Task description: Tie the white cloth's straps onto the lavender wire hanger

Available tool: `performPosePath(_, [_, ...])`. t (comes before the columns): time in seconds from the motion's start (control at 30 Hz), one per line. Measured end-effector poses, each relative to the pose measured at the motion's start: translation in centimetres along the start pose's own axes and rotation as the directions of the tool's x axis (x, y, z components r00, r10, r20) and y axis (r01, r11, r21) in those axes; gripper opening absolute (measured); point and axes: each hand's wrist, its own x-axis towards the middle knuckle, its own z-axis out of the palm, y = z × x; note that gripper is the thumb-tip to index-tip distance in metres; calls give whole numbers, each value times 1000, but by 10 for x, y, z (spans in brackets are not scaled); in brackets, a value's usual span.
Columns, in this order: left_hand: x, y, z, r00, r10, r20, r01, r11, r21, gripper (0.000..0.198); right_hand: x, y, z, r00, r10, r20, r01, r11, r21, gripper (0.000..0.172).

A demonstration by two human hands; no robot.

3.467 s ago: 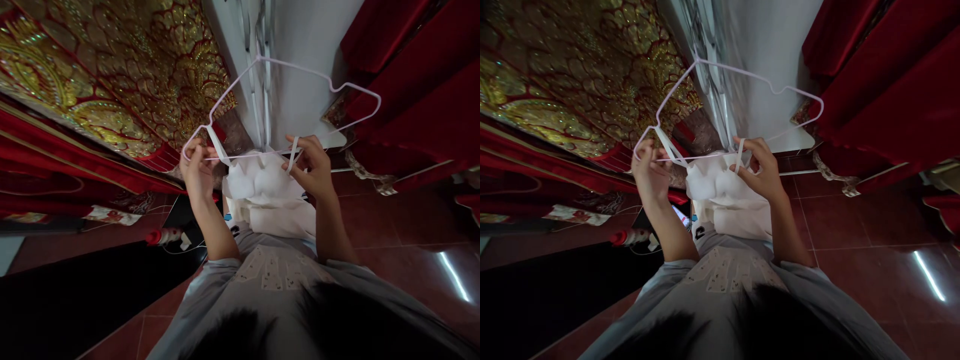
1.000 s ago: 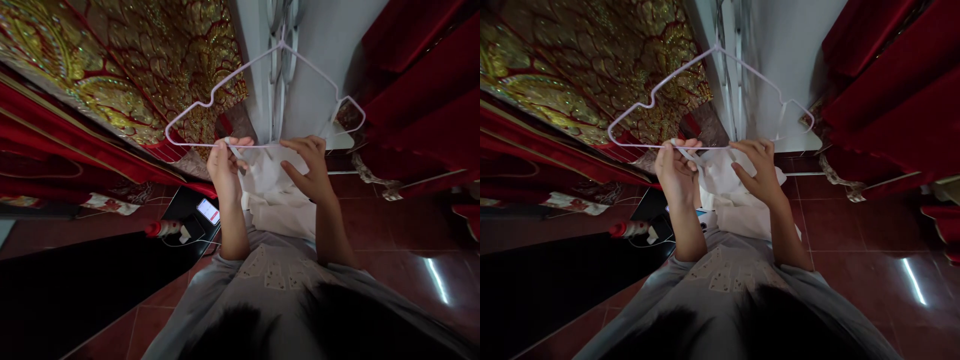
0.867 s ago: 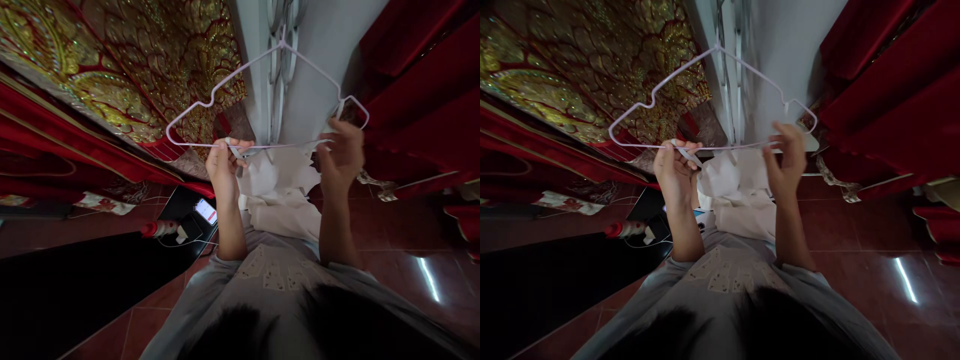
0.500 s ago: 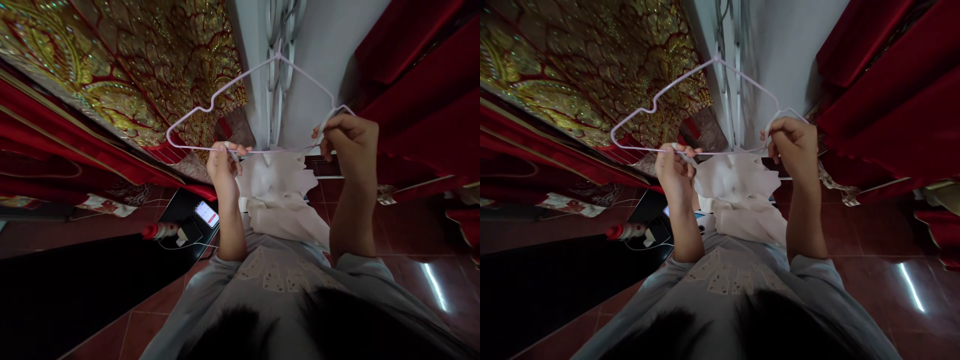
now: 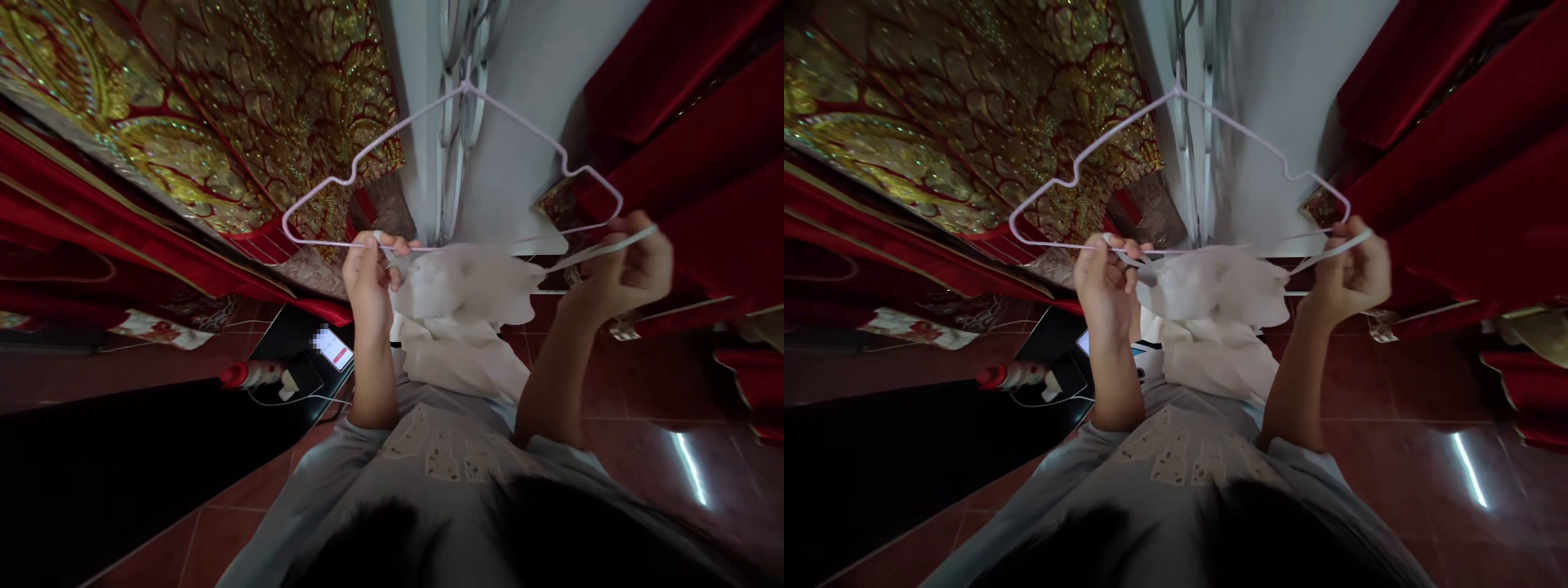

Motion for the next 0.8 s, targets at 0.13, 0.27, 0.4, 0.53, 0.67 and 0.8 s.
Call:
performPosePath(0.13, [-8,-12,9,998,-44,36,46,998,-50,33,-34,-41,34,931,-35,364,36,999,4,32])
performPosePath(0.27, [-7,-14,1,996,-68,57,69,998,-10,22,-36,-56,50,873,43,485,-12,998,-67,21])
performPosePath(0.4, [10,-10,-39,972,208,-108,-197,975,108,19,-29,-56,51,867,53,496,-25,998,-63,20])
performPosePath(0.53, [29,-11,-95,779,544,-313,-465,835,293,23,-28,-58,49,854,78,515,-43,996,-78,27])
performPosePath(0.67, [41,-5,-121,850,485,-204,-425,862,277,34,-28,-61,47,834,70,548,-41,997,-66,28])
performPosePath(0.8, [54,13,-96,871,486,69,-473,793,383,21,-31,-59,49,821,100,562,-57,994,-93,29])
